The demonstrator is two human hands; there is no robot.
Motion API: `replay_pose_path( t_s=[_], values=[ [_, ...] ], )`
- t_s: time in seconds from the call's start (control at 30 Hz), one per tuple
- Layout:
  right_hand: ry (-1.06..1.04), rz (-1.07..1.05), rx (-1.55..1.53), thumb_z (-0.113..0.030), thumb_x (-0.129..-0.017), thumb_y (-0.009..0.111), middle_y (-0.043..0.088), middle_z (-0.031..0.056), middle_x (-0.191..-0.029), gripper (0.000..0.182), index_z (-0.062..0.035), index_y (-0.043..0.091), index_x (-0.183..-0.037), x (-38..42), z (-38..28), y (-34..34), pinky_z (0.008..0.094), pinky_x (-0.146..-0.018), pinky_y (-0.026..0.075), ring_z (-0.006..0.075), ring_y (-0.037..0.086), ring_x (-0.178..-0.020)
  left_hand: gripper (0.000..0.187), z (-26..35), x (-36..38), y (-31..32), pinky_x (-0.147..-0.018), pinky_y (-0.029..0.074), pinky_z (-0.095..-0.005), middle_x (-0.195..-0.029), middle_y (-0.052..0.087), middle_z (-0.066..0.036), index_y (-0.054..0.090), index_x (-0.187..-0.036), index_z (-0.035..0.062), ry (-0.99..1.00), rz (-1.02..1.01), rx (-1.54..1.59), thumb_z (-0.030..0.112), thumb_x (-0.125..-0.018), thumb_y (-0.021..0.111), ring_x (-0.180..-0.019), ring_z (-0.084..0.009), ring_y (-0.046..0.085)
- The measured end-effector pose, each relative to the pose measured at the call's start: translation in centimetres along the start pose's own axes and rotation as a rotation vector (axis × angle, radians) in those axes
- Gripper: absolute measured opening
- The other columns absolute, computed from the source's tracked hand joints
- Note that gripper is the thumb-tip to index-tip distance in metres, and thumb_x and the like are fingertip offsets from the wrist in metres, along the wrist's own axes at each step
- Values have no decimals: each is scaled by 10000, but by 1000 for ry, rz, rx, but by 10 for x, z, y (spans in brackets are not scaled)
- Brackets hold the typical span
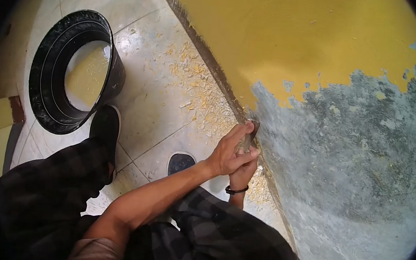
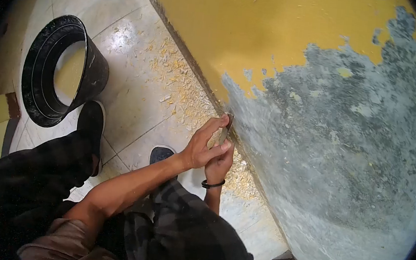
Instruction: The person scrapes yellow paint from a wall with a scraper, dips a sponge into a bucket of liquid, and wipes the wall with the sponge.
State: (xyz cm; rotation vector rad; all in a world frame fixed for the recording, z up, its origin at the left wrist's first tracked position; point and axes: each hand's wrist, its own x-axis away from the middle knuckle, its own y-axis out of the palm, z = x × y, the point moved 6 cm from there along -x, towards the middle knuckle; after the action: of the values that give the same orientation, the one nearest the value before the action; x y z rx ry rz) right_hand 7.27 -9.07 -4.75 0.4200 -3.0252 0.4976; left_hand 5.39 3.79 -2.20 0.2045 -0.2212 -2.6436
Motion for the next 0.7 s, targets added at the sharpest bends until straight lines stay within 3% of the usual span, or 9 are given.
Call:
replay_pose_path(
  t_s=[0.1, 0.17, 0.2, 0.3, 0.37, 0.43, 0.53, 0.63, 0.7],
  values=[
    [-49, -2, 102, -127, -945, 556, 537, 19, -910, 184, -14, 503, -1080, -14, -14, -4, 253, -725, 428, 95, 490, -821, 589, 6, 2, 5, -1037, 336, -379, -1279, 474, -250, 433, -1298, -67, 23, 57, -15, 257, -849, 632, -1220, -365, 459],
    [109, -105, -6, -148, -945, 565, 513, -2, -843, 190, -21, 500, -1072, -24, 0, 0, 243, -660, 412, 77, 464, -757, 596, 2, -4, 3, -1037, 336, -379, -1276, 474, -253, 430, -1298, -74, 35, 83, -27, 260, -848, 634, -1217, -365, 460],
    [69, -99, -7, -176, -946, 573, 500, -11, -828, 210, -30, 497, -1076, -27, -3, 2, 240, -622, 396, 67, 450, -733, 604, 0, -1, 2, -1037, 336, -379, -1273, 474, -256, 428, -1299, -80, 21, 103, -41, 263, -847, 636, -1214, -365, 461],
    [54, -66, 8, -188, -942, 582, 530, 4, -864, 223, -32, 498, -1078, -12, 7, 5, 256, -675, 428, 82, 483, -778, 622, -3, 2, -4, -1030, 343, -376, -1256, 483, -256, 424, -1302, -87, -54, 3, -16, 268, -841, 644, -1201, -362, 472],
    [7, -11, -98, -192, -932, 598, 581, 47, -964, 249, -27, 500, -1090, -13, 1, 9, 295, -804, 456, 131, 535, -906, 606, -7, 4, 2, -997, 368, -376, -1219, 505, -250, 444, -1277, -85, 43, 65, -39, 275, -836, 652, -1165, -348, 498],
    [-56, -67, 138, -206, -932, 598, 586, 59, -998, 257, -22, 503, -1084, -26, -4, 11, 302, -801, 457, 135, 535, -917, 611, -3, -5, -6, -995, 397, -402, -1247, 491, -291, 456, -1252, -92, -8, 110, -53, 250, -804, 692, -1186, -396, 493],
    [60, -24, 96, -213, -933, 597, 591, 62, -1011, 251, -22, 512, -1072, -13, 7, 16, 305, -809, 458, 140, 540, -925, 604, 3, -4, -14, -1006, 389, -404, -1247, 493, -286, 457, -1249, -89, -118, 41, 111, 244, -804, 691, -1200, -398, 484],
    [-24, 80, -114, -211, -933, 597, 573, 35, -947, 250, -32, 502, -1079, 0, 4, 6, 300, -774, 456, 131, 533, -872, 576, -1, 3, 3, -1015, 356, -386, -1226, 504, -257, 452, -1268, -82, 17, -16, -12, 242, -834, 648, -1182, -370, 485],
    [-37, 51, 79, -208, -935, 596, 544, 11, -887, 253, -45, 482, -1091, -1, 4, -1, 272, -696, 444, 101, 515, -797, 576, -3, 4, 4, -1017, 358, -391, -1234, 502, -262, 454, -1271, -83, 12, -9, -6, 239, -835, 648, -1188, -370, 483]
  ],
)
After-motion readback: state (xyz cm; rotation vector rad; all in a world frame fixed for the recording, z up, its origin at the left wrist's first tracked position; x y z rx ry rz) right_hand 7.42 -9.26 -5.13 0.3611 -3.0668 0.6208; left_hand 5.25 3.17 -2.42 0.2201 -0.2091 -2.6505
